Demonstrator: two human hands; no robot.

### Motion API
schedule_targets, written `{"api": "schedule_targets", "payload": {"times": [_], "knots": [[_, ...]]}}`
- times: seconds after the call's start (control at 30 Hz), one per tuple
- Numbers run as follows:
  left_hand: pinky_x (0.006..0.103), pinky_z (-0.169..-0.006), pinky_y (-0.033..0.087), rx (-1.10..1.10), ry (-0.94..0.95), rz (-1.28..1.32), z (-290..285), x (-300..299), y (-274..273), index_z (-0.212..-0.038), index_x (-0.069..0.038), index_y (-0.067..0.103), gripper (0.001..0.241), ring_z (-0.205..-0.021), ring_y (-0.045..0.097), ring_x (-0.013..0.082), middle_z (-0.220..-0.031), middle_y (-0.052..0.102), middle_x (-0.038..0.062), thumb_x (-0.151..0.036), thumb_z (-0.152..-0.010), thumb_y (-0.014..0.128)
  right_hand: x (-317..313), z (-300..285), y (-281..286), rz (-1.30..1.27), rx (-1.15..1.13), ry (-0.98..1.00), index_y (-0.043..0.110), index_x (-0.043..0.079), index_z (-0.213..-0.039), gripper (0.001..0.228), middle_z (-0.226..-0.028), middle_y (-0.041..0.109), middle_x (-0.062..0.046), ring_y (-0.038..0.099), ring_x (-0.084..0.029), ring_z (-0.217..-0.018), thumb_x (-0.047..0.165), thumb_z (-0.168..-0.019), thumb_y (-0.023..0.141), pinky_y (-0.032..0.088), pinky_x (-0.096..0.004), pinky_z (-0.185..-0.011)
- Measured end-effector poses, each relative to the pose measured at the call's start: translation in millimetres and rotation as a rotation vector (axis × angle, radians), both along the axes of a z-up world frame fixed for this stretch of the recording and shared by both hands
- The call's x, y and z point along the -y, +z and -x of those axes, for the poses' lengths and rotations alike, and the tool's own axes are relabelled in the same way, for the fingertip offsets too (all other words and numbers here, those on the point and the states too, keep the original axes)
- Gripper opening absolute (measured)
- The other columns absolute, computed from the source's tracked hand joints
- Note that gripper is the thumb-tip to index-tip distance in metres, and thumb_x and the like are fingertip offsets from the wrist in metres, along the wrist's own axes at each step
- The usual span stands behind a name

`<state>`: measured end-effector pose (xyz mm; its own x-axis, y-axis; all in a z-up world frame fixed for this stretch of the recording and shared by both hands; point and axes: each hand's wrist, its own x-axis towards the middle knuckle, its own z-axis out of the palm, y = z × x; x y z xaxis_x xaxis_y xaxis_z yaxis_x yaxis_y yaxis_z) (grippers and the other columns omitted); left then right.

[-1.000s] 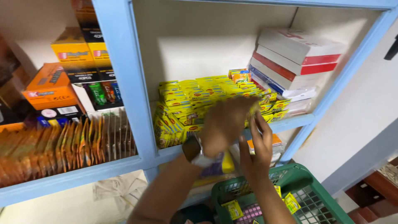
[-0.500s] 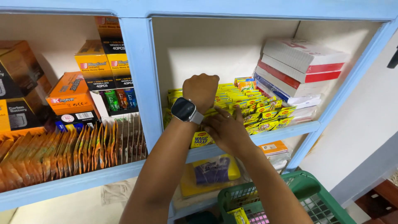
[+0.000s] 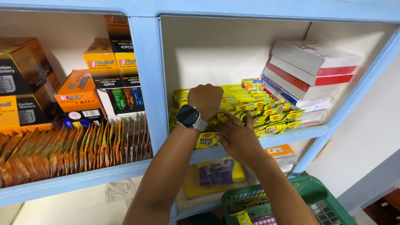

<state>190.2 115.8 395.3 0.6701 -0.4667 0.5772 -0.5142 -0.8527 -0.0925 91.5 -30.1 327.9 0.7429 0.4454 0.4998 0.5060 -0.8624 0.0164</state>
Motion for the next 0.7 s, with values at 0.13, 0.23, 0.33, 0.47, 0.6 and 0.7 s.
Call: {"api": "schedule_targets", "payload": {"times": [0.13, 0.23, 0.33, 0.47, 0.6, 0.7], "knots": [[0.0482, -0.067, 0.060, -0.061, 0.031, -0.014, -16, 1, -21, -0.089, -0.010, 0.077, 0.018, -0.082, 0.075, 0.0370, -0.090, 0.075, 0.018, -0.020, -0.088, 0.061, -1, -2, -3, 0.010, -0.018, -0.029, 0.072, 0.018, -0.122, 0.036, -0.130, 0.067, -0.003, 0.037, -0.027, -0.146, 0.035, -0.098, 0.051, 0.010, -0.075, -0.113], [0.0487, -0.067, 0.060, -0.056, 0.032, -0.017, -21, -3, -37, -0.090, -0.010, 0.077, 0.020, -0.083, 0.075, 0.0374, -0.092, 0.075, 0.018, -0.020, -0.090, 0.059, -4, -2, -3, 0.007, -0.007, -0.044, 0.072, 0.022, -0.121, 0.034, -0.132, 0.066, -0.002, 0.038, -0.028, -0.144, 0.036, -0.098, 0.051, 0.011, -0.075, -0.113], [0.0496, -0.068, 0.060, -0.052, 0.012, -0.006, -15, -4, -39, -0.092, -0.010, 0.076, 0.020, -0.084, 0.074, 0.0379, -0.092, 0.075, 0.018, -0.019, -0.089, 0.058, -5, -2, -6, -0.011, 0.002, -0.076, 0.069, 0.023, -0.126, 0.035, -0.136, 0.063, -0.001, 0.038, -0.028, -0.145, 0.037, -0.099, 0.052, 0.013, -0.074, -0.115], [0.0521, -0.066, 0.059, -0.017, -0.024, 0.101, 19, -12, -34, -0.101, -0.010, 0.071, 0.021, -0.082, 0.073, 0.0386, -0.087, 0.074, 0.017, -0.020, -0.093, 0.056, -9, -1, -19, -0.101, 0.195, -0.047, 0.056, 0.010, -0.143, 0.051, -0.152, 0.048, -0.010, 0.031, -0.039, -0.149, 0.038, -0.100, 0.053, 0.015, -0.076, -0.115], [0.0534, -0.072, 0.058, -0.139, -0.059, 0.148, 40, -17, -46, -0.104, -0.010, 0.070, 0.023, -0.087, 0.073, 0.0378, -0.094, 0.074, 0.016, -0.023, -0.098, 0.052, -22, 2, -34, -0.114, 0.305, -0.096, 0.049, 0.005, -0.145, 0.063, -0.160, 0.034, -0.019, 0.020, -0.048, -0.151, 0.047, -0.098, 0.054, 0.010, -0.079, -0.110], [0.0498, -0.088, 0.057, -0.132, -0.137, 0.218, 31, -20, -72, -0.116, 0.000, 0.065, 0.033, -0.107, 0.070, 0.0379, -0.113, 0.072, 0.021, -0.022, -0.098, 0.050, -27, -4, -46, -0.153, 0.342, -0.142, 0.038, -0.002, -0.153, 0.082, -0.163, 0.027, -0.023, 0.015, -0.050, -0.152, 0.053, -0.095, 0.055, 0.006, -0.080, -0.110]]}}
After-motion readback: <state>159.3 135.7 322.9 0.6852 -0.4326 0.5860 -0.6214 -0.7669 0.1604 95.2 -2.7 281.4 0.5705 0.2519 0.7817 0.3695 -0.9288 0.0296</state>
